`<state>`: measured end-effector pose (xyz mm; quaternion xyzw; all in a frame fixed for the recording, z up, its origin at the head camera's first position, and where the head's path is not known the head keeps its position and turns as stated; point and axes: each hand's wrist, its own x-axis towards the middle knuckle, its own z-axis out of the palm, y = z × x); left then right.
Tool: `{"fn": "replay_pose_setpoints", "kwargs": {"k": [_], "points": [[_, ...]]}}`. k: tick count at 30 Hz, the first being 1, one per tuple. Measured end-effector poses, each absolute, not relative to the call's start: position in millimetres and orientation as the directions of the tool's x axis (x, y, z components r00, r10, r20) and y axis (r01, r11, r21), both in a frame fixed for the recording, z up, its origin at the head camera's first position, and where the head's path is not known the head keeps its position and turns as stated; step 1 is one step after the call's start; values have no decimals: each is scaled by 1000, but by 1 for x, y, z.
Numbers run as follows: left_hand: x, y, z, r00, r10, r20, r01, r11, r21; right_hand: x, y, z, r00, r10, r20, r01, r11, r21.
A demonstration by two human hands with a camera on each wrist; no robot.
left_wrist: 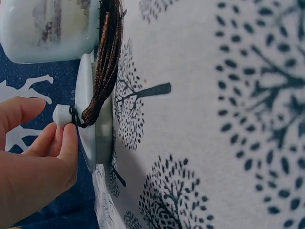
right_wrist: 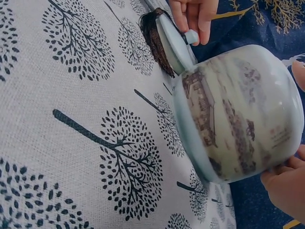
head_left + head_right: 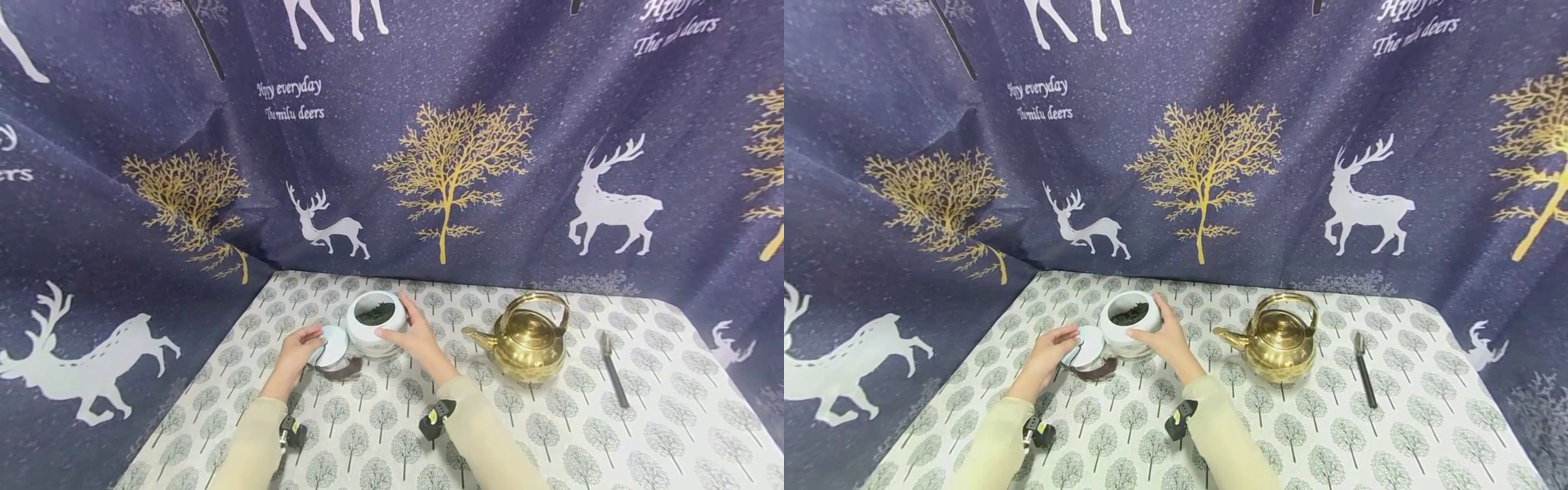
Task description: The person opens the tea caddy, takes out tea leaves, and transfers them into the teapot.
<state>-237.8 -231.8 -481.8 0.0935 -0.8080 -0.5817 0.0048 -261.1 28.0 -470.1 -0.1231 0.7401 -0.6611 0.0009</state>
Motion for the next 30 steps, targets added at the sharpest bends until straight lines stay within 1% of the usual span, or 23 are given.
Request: {"fn": "replay_pose_setpoints", "kwargs": {"k": [7,14,30], "points": [[-238,-230,-486,-978,-188,-87,-153,368,917,-260,27,-476,-981,-167,103,-127,139,-982],[-240,-230,-487,-974,-210,-83,-165,412,896,-263,28,-482,-981,-173,84,-104,107,-989],[-244,-231,-490,-975,-224,4,-104,468,878,-260,29,-480,-984,-173,48,-68,107,-992]]}}
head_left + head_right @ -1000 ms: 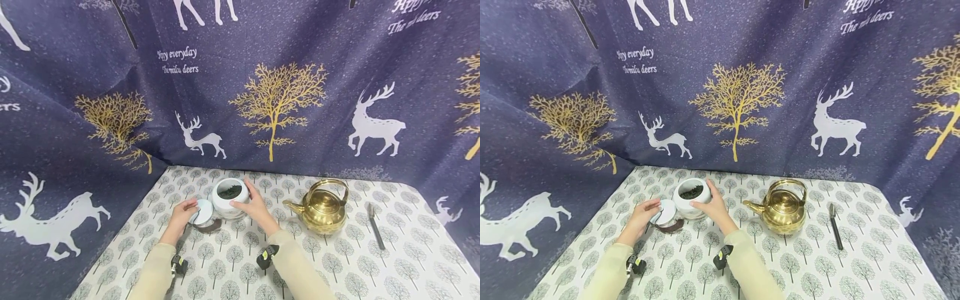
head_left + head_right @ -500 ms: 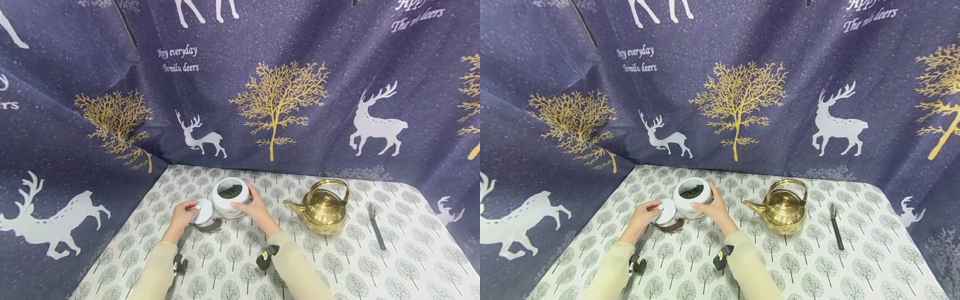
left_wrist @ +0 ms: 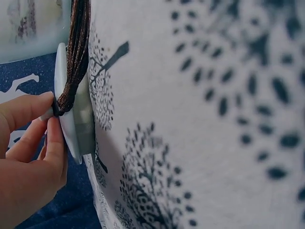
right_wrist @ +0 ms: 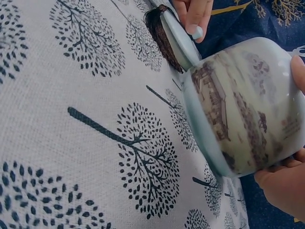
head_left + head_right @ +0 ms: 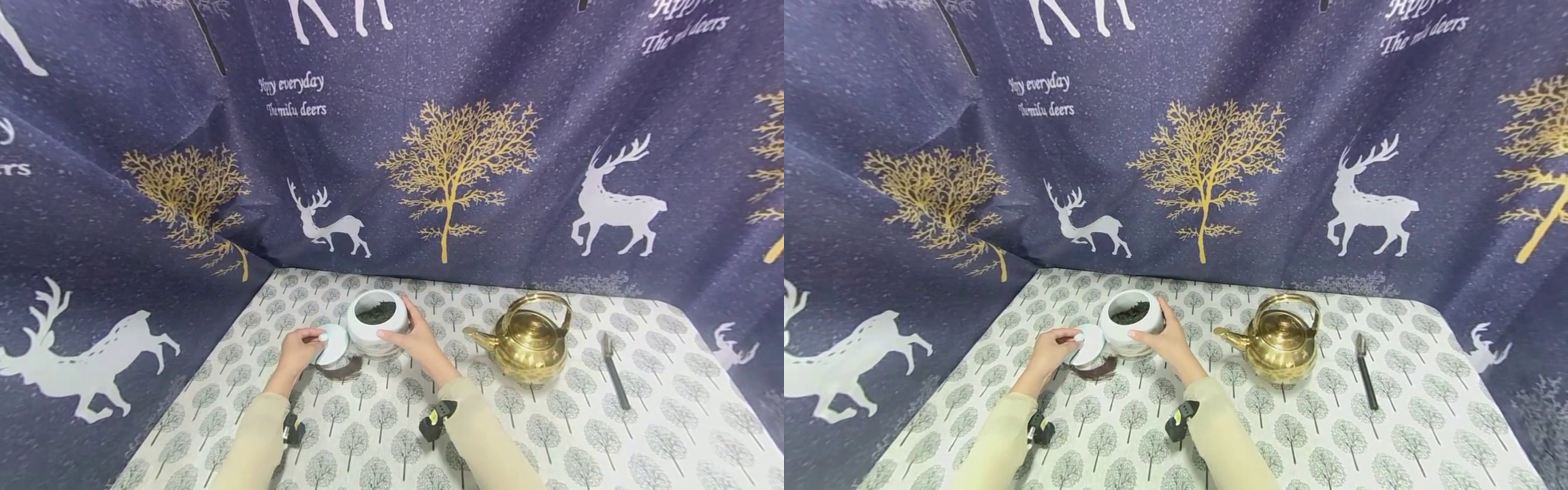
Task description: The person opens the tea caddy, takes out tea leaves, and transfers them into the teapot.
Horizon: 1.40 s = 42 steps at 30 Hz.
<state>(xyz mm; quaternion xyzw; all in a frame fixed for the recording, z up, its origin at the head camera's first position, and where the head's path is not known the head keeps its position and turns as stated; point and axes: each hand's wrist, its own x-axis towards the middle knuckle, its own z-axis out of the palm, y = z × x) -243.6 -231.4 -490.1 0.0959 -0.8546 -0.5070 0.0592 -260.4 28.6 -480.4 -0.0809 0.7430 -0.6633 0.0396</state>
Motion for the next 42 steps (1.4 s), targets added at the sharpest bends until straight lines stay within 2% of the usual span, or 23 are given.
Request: {"fn": "replay_pose_setpoints", "kwargs": {"k": [14,17,26,33,42], "points": [[-242,-236,-485,-965,-219,140,5,521,853,-231,31,-438,-979,-202,40,-66,123,-990],[-243,-238,-481,-966,-214,147,12,530,848,-233,31,-440,-978,-205,43,-68,120,-990],[-251,-240,-459,-961,-203,186,55,520,853,-263,30,-481,-977,-209,50,-69,83,-994],[-254,-234,-430,-948,-202,246,115,506,855,-264,29,-484,-976,-207,64,-83,84,-993],[-262,-210,-399,-947,-100,306,229,459,858,-260,31,-482,-980,-194,38,-57,93,-994]]}}
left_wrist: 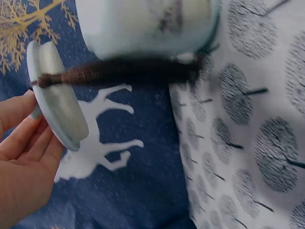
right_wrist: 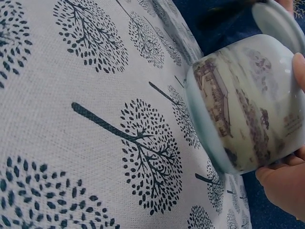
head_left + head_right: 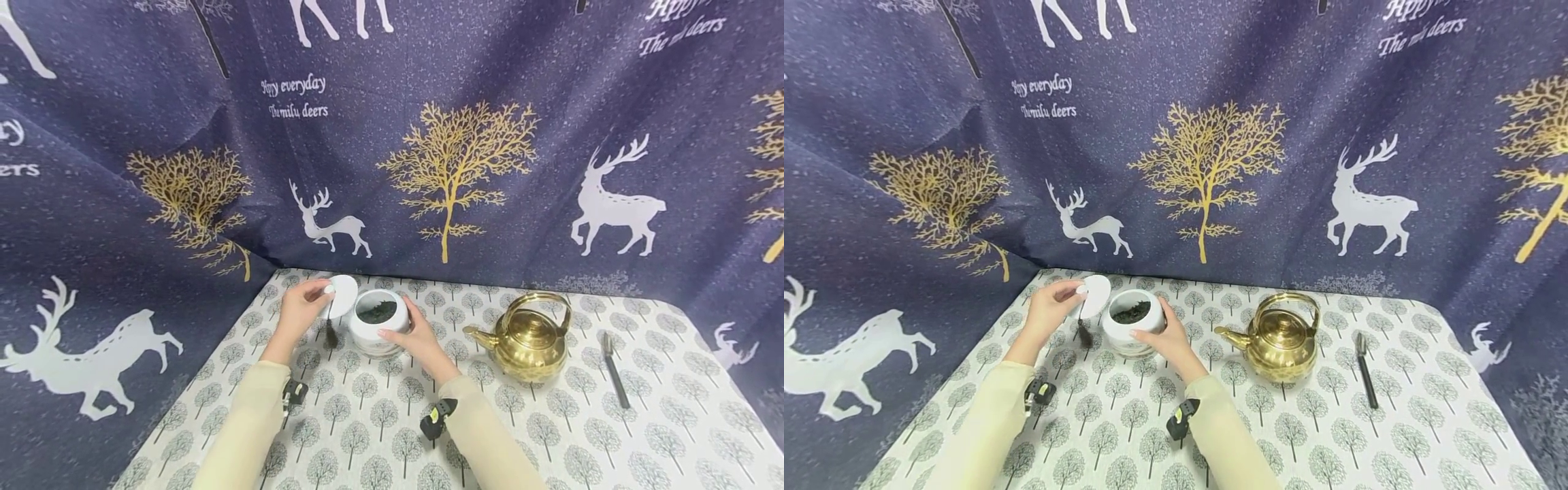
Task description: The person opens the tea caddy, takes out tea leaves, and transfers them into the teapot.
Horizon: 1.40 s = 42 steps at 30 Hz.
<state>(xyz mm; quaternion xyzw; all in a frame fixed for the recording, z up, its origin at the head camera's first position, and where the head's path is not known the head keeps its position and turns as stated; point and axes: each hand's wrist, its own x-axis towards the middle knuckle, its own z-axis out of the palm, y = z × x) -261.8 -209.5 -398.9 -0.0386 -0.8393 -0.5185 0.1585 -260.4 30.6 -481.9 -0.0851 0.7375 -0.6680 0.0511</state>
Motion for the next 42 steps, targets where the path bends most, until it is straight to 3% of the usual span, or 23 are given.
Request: {"fn": "replay_pose_setpoints", "kwargs": {"k": [19,39,42], "points": [[-281,-155,-403,-908,126,400,404,523,751,-260,29,-483,-981,-194,27,-53,134,-990],[-277,-149,-404,-913,188,362,396,623,675,-261,30,-482,-980,-195,29,-53,119,-991],[-277,-148,-399,-916,215,338,388,683,618,-261,31,-481,-980,-197,30,-56,127,-990]]}}
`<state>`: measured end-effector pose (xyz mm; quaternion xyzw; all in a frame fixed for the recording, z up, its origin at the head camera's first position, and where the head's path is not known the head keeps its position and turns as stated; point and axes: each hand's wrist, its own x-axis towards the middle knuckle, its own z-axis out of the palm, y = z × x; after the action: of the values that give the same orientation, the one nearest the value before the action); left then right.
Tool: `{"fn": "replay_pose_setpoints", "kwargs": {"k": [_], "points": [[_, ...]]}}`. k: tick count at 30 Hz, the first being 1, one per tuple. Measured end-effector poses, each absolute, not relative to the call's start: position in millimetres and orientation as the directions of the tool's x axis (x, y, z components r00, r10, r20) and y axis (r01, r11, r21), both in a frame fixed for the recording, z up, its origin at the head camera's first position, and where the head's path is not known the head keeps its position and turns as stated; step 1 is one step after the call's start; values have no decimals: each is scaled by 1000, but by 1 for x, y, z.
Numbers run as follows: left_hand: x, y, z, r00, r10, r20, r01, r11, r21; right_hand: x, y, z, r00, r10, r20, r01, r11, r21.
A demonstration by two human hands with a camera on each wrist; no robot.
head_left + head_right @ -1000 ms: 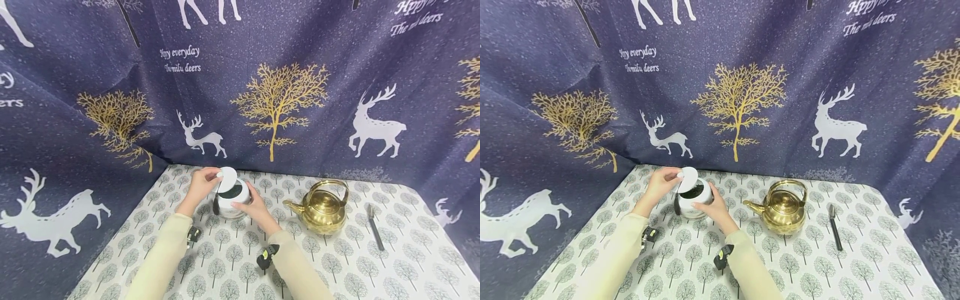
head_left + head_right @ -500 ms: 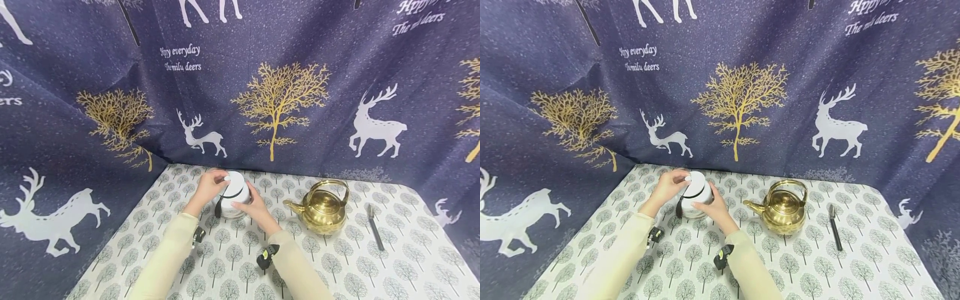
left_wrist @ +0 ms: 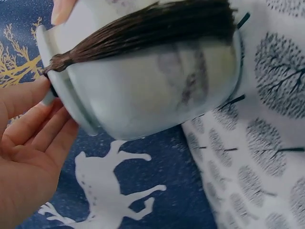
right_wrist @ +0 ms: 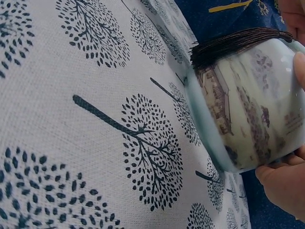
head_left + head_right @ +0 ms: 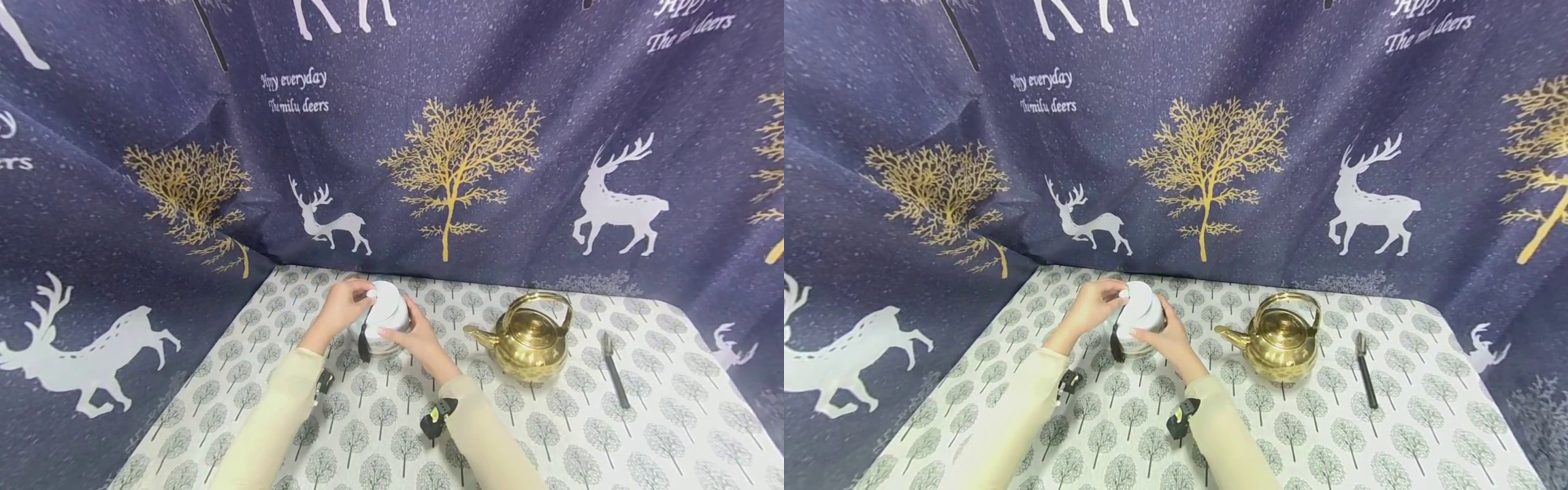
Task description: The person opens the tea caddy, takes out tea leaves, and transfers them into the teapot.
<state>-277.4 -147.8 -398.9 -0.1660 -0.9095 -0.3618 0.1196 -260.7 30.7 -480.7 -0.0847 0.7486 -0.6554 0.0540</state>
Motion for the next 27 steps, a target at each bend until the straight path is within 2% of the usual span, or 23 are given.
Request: {"fn": "replay_pose_setpoints", "kwargs": {"k": [5,20,23,27], "points": [[-278,-145,-388,-914,282,292,397,774,494,-261,31,-479,-978,-208,36,-61,115,-992],[-280,-136,-374,-919,344,193,393,843,367,-258,32,-478,-984,-178,4,-33,159,-987],[-281,-137,-377,-914,344,216,404,827,391,-259,32,-477,-984,-178,8,-35,153,-988],[-280,-148,-389,-902,321,287,427,753,501,-258,30,-476,-982,-186,16,-49,178,-983]]}}
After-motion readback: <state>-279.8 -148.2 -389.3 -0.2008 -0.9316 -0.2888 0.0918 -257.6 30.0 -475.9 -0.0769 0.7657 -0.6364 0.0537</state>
